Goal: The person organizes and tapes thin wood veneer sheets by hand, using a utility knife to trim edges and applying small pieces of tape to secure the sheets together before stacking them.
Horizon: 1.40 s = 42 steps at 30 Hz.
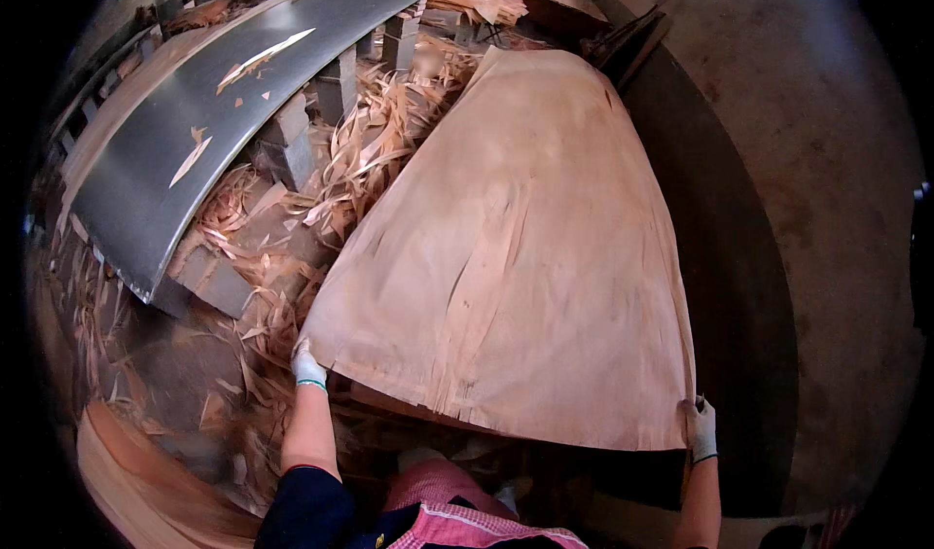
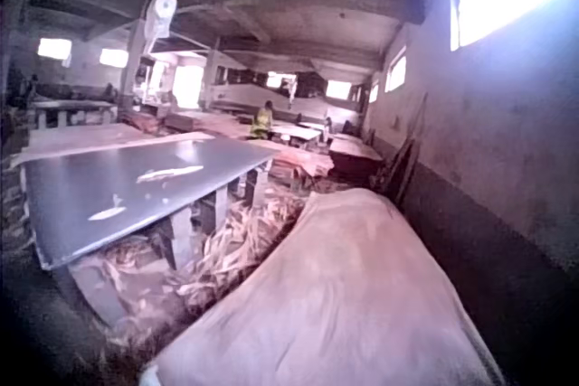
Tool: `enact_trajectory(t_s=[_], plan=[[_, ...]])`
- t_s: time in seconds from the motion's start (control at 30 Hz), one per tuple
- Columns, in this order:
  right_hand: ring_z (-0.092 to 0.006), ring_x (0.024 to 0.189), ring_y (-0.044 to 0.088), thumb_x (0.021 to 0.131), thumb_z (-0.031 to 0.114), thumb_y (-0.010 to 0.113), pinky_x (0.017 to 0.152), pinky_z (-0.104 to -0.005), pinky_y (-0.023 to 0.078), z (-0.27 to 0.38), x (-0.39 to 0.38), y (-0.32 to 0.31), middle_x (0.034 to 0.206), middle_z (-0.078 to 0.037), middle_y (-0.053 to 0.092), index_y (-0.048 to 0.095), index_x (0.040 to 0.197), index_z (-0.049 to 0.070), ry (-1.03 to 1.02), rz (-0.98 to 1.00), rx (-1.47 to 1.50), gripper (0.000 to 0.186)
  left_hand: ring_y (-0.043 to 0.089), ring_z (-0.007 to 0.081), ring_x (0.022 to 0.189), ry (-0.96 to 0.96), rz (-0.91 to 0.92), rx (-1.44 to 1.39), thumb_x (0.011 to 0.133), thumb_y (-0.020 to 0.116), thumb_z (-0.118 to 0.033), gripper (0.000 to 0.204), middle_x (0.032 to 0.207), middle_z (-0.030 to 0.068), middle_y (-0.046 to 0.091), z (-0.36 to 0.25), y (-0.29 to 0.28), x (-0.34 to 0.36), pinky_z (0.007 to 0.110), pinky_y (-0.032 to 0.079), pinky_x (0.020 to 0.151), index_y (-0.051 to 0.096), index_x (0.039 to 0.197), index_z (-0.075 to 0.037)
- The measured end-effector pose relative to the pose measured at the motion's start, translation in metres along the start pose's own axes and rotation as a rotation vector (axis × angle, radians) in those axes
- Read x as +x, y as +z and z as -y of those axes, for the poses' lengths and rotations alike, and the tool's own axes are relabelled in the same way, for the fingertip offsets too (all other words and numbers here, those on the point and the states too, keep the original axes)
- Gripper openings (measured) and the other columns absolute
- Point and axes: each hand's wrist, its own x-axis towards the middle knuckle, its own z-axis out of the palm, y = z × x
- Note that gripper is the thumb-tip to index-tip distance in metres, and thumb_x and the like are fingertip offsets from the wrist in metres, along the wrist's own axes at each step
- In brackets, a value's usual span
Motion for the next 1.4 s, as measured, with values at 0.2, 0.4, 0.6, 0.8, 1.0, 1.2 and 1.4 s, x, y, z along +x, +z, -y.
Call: enact_trajectory(t_s=[0.2, 0.4, 0.6, 0.8, 1.0, 1.2, 1.4], plan=[[-0.0109, 0.066, 0.053, 0.084, 0.006, 0.062, 0.062, -0.0274, 0.045, -0.075, 0.059, -0.034, 0.077, -0.002, 0.06, 0.061, 0.087, -0.001, -0.005, -0.009, -0.047, 0.008, 0.059, 0.0222, 0.101, 0.223, -0.126, 0.214, 0.088, 0.059, -0.009, 0.027, 0.113, 0.0108, 0.063, 0.09, 0.008, -0.015, 0.035, 0.049, 0.089, 0.062, 0.113, -0.001], [-0.0116, 0.07, 0.055, 0.084, 0.006, 0.062, 0.064, -0.0275, 0.047, -0.133, 0.105, -0.045, 0.08, -0.003, 0.062, 0.062, 0.091, -0.002, -0.059, 0.039, -0.148, 0.011, 0.06, 0.0217, 0.096, 0.271, 0.026, 0.349, 0.086, 0.058, -0.006, 0.024, 0.107, 0.0093, 0.064, 0.152, 0.012, -0.026, 0.034, 0.049, 0.086, 0.063, 0.109, -0.002], [-0.0154, 0.08, 0.058, 0.086, 0.009, 0.061, 0.074, -0.0308, 0.047, -0.177, 0.135, -0.049, 0.088, -0.008, 0.065, 0.06, 0.099, -0.004, -0.099, -0.03, -0.434, 0.018, 0.063, 0.0251, 0.098, 0.075, 0.034, 0.246, 0.086, 0.058, -0.004, 0.029, 0.11, 0.0101, 0.063, 0.255, 0.011, -0.031, 0.042, 0.053, 0.087, 0.059, 0.116, -0.004], [-0.0182, 0.084, 0.058, 0.087, 0.009, 0.058, 0.078, -0.0324, 0.046, -0.217, 0.152, -0.031, 0.091, -0.012, 0.065, 0.058, 0.102, -0.005, -0.137, -0.009, -0.574, 0.02, 0.061, 0.0264, 0.105, -0.089, -0.093, 0.191, 0.087, 0.059, -0.006, 0.031, 0.115, 0.0124, 0.061, 0.317, -0.028, -0.023, 0.042, 0.051, 0.091, 0.056, 0.117, -0.002], [-0.0228, 0.087, 0.058, 0.086, 0.004, 0.057, 0.084, -0.0331, 0.045, -0.279, 0.171, -0.029, 0.097, -0.015, 0.063, 0.056, 0.106, -0.006, -0.222, -0.083, -0.678, 0.023, 0.055, 0.0289, 0.114, -0.322, -0.045, 0.065, 0.091, 0.059, -0.027, 0.045, 0.124, 0.0104, 0.059, 0.363, -0.105, -0.052, 0.041, 0.041, 0.102, 0.052, 0.13, -0.005], [-0.0324, 0.116, 0.051, 0.088, 0.008, 0.057, 0.1, -0.0373, 0.039, -0.323, 0.189, -0.016, 0.127, -0.022, 0.053, 0.043, 0.131, -0.008, -0.121, -0.034, -0.906, 0.048, 0.043, 0.0297, 0.128, -0.316, -0.39, -0.071, 0.096, 0.049, -0.035, 0.05, 0.139, 0.0076, 0.049, 0.337, -0.123, -0.046, 0.046, 0.014, 0.115, 0.042, 0.14, -0.012], [-0.0362, 0.129, 0.043, 0.089, 0.015, 0.058, 0.106, -0.038, 0.035, -0.321, 0.206, -0.001, 0.139, -0.025, 0.045, 0.035, 0.139, -0.008, -0.044, 0.065, -0.946, 0.059, 0.041, 0.0203, 0.128, -0.211, -0.424, -0.134, 0.1, 0.04, -0.021, 0.035, 0.131, 0.0051, 0.053, 0.311, -0.119, -0.028, 0.041, 0.029, 0.11, 0.047, 0.132, -0.009]])
